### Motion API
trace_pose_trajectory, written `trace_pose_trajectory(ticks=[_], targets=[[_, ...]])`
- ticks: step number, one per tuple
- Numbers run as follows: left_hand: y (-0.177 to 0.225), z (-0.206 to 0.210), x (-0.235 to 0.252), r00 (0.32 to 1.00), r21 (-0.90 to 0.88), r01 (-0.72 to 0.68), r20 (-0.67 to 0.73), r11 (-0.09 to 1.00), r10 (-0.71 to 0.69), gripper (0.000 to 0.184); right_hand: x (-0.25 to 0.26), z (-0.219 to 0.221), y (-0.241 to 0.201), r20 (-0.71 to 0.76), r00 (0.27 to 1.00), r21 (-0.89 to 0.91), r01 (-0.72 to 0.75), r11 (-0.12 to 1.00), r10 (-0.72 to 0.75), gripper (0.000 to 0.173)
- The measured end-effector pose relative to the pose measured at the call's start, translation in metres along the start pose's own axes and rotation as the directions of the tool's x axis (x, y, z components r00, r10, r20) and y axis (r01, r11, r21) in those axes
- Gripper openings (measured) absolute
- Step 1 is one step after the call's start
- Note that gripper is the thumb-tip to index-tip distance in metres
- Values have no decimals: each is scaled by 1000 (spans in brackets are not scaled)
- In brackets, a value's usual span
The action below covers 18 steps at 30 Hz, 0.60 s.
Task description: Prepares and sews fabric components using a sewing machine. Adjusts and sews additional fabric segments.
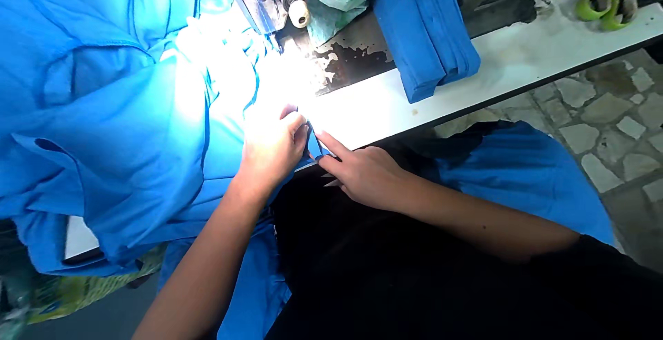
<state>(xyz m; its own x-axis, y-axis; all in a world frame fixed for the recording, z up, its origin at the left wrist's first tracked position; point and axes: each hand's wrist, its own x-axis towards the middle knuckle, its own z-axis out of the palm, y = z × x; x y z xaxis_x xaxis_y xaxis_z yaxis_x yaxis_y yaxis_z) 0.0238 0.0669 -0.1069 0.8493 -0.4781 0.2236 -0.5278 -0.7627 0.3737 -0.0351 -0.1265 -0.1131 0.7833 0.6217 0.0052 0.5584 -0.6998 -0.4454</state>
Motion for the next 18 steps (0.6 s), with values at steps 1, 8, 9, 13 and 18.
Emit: trace_pose_trajectory(ticks=[1,8,9,13,18], targets=[[1,0,-3,1000,7,-2,8,1000,2,16,0,0,0,-4,1000,1,2,1000,-2,24],[-4,6,-16,995,30,-67,-67,997,69,20,-2,5,1,-61,998,-33,4,999,-6,24],[-4,7,-17,994,27,-78,-74,997,80,20,-1,6,1,-71,997,-47,11,999,-14,23],[-3,1,-17,997,0,-69,17,998,69,22,4,9,7,-169,973,-36,155,987,-159,15],[-5,2,-8,991,59,-134,-14,989,135,29,14,-20,4,-222,970,167,141,976,-102,42]])
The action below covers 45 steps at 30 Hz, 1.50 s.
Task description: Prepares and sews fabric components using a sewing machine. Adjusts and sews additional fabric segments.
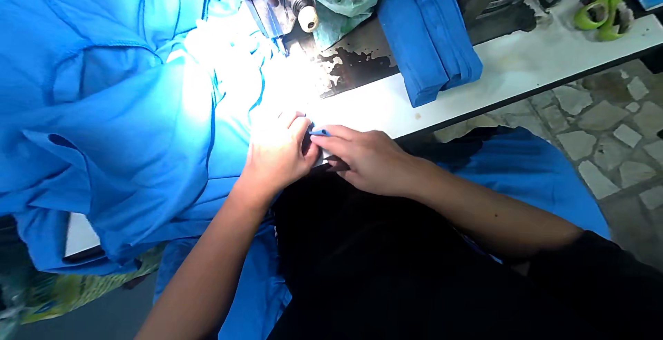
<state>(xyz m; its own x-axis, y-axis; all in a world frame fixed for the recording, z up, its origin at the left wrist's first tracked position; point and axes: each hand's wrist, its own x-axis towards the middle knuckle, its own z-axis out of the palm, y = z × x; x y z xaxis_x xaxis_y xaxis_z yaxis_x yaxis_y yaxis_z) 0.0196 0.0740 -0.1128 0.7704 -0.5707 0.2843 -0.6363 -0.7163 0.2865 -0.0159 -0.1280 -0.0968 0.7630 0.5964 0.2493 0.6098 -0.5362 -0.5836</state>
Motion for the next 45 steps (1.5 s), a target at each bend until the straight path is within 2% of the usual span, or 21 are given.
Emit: trace_pose_trajectory(ticks=[3,7,9,11,12,15,18,21,25,28,30,32,33,35,37,38,40,45], targets=[[0,1,8,997,-83,71,-4,994,-72,13,6,-3,3,24,1000,-58,-4,998,5,25],[-5,-18,18,926,-338,375,88,863,-367,19,12,11,6,62,998,-139,0,990,8,9],[-11,-25,19,885,-433,462,160,774,-438,21,13,11,2,103,994,-164,-16,986,33,9],[-9,-27,17,866,-437,496,188,750,-464,24,10,9,-4,165,984,-181,-33,983,63,12],[-7,-25,15,884,-412,465,162,783,-439,25,9,8,-6,183,980,-187,-40,981,75,13],[0,-14,5,969,-281,246,82,928,-232,20,5,9,-7,192,977,-197,-53,979,92,15],[4,-5,-3,993,-140,114,45,983,-109,24,4,11,-7,172,981,-200,-54,978,89,15],[5,-5,-4,993,-132,118,6,984,-118,25,4,10,-9,177,979,-195,-68,978,103,16],[6,-5,-2,991,-122,127,47,984,-122,24,4,11,-11,193,974,-207,-79,975,120,15],[6,-4,-3,996,-79,83,46,993,-79,22,3,11,-12,205,971,-201,-78,976,120,16],[5,-3,-3,998,-64,51,42,997,-49,21,2,8,-9,205,974,-161,-66,985,99,16],[3,-2,-3,999,-59,30,40,998,-28,21,3,0,-1,165,982,-92,-74,993,89,9],[1,-1,-2,1000,-49,13,25,999,-12,20,6,-6,6,128,985,-77,-103,992,113,10],[-2,3,-1,1000,-24,-16,-17,1000,16,19,16,-20,17,101,967,-106,-223,969,233,24],[-3,5,0,999,-31,-32,-29,999,31,18,30,-32,24,193,905,-197,-344,918,380,30],[-5,6,2,999,-50,-37,-33,998,35,17,35,-34,27,219,891,-223,-350,910,397,28],[-7,4,4,1000,-120,11,-25,993,-14,17,40,-32,34,199,927,-232,-269,935,317,26],[-4,-7,11,958,-301,275,1,913,-288,25,41,-16,47,86,993,-240,-62,969,85,27]])
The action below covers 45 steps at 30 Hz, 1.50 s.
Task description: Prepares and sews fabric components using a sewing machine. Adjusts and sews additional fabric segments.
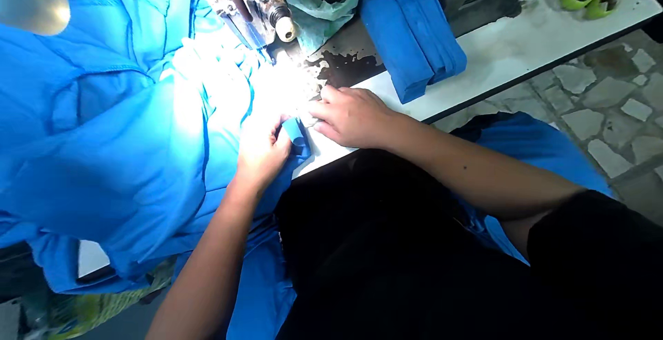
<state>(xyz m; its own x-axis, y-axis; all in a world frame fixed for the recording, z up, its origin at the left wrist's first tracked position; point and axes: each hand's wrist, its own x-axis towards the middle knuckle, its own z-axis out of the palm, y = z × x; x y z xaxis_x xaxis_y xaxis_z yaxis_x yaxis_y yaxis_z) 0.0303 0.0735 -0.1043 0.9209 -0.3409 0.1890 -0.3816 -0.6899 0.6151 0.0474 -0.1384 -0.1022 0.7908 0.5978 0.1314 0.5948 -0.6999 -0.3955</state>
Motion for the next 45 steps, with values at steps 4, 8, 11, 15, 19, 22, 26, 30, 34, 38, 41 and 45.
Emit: trace_pose_trajectory(ticks=[4,8,11,15,19,22,26,30,34,38,41,45], targets=[[2,-5,10,996,-20,83,24,996,-83,26,7,4,2,-29,999,44,16,999,-15,31],[0,-4,14,997,-53,73,32,996,-71,25,16,14,9,-122,987,47,111,993,-104,29],[2,-4,14,997,-24,63,35,998,-62,25,22,18,8,-156,976,49,160,986,-151,26],[-1,-2,13,999,-13,37,6,999,-37,25,28,21,3,-167,975,81,161,984,-146,30],[-4,1,12,999,5,30,-25,1000,-30,24,29,26,-1,-199,970,82,158,984,-139,28],[-3,3,12,999,-11,21,-37,1000,-21,25,27,35,-1,-289,945,5,159,987,-151,25],[-1,5,11,995,-36,49,-80,998,-52,27,18,33,7,-337,940,3,44,999,-40,32],[6,1,3,997,-22,64,-44,998,-65,23,6,30,-9,-447,894,226,126,966,-12,47],[13,-6,6,964,-35,229,147,973,-222,16,8,40,-24,-452,883,267,268,926,-126,14],[2,2,0,992,86,-103,84,991,96,23,-8,30,-28,-410,910,334,221,916,-70,11],[-3,4,-5,987,84,-153,69,985,148,27,-32,11,-33,-258,962,434,194,880,-85,10],[4,-12,0,974,86,-44,226,995,23,32,-46,-22,-33,251,965,488,-62,871,-72,23]])
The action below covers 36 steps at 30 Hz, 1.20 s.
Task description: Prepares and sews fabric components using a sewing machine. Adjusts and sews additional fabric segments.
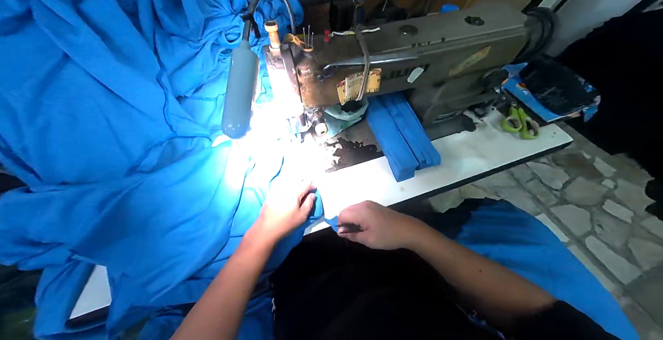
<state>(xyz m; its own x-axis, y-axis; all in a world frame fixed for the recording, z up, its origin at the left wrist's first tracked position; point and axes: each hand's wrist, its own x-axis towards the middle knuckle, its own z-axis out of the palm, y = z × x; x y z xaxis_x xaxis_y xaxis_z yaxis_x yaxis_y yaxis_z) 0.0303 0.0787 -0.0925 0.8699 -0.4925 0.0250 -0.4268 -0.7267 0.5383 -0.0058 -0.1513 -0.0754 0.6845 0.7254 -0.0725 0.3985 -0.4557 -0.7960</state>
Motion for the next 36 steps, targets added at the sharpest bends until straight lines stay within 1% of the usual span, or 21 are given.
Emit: trace_pose_trajectory(ticks=[1,2,4,5,6,8,10,13,15,17,21,25,28,34,36], targets=[[-2,-2,1,1000,11,1,9,1000,-1,30,-1,-2,0,-15,1000,-36,-10,999,10,26],[-6,0,2,1000,34,-30,-8,999,30,26,0,-1,2,-86,996,-81,1,997,-8,26],[-16,9,-1,991,63,-115,-65,991,119,23,6,8,14,-274,954,-221,59,974,-120,18],[-20,14,-1,979,72,-160,-114,984,168,22,12,13,22,-328,926,-301,85,950,-187,15],[-23,18,-2,968,77,-189,-155,979,199,23,18,18,29,-350,907,-365,100,926,-236,17],[-27,26,-4,946,102,-219,-220,970,237,24,27,27,38,-349,889,-453,118,884,-297,28],[-28,29,-4,936,136,-214,-253,967,243,26,31,32,41,-323,900,-494,103,863,-292,31],[-28,29,-4,931,151,-216,-266,965,250,27,32,32,37,-303,916,-507,77,859,-261,28],[-26,28,-4,932,153,-214,-265,965,249,27,34,32,37,-295,917,-516,85,853,-270,26],[-26,28,-4,931,156,-210,-268,965,246,27,35,34,39,-297,909,-529,99,843,-293,31],[-24,29,-7,935,152,-198,-266,968,233,26,34,37,37,-279,911,-547,109,830,-304,25],[-26,31,-6,912,175,-231,-305,957,276,26,37,35,38,-227,915,-563,157,812,-334,20],[-28,31,-6,897,202,-249,-320,947,304,28,38,33,37,-213,920,-553,163,817,-328,20],[-27,31,-5,891,232,-264,-314,936,329,28,38,33,35,-234,917,-542,152,826,-323,16],[-29,30,-4,892,244,-260,-310,934,329,28,38,33,35,-234,923,-534,141,834,-306,17]])
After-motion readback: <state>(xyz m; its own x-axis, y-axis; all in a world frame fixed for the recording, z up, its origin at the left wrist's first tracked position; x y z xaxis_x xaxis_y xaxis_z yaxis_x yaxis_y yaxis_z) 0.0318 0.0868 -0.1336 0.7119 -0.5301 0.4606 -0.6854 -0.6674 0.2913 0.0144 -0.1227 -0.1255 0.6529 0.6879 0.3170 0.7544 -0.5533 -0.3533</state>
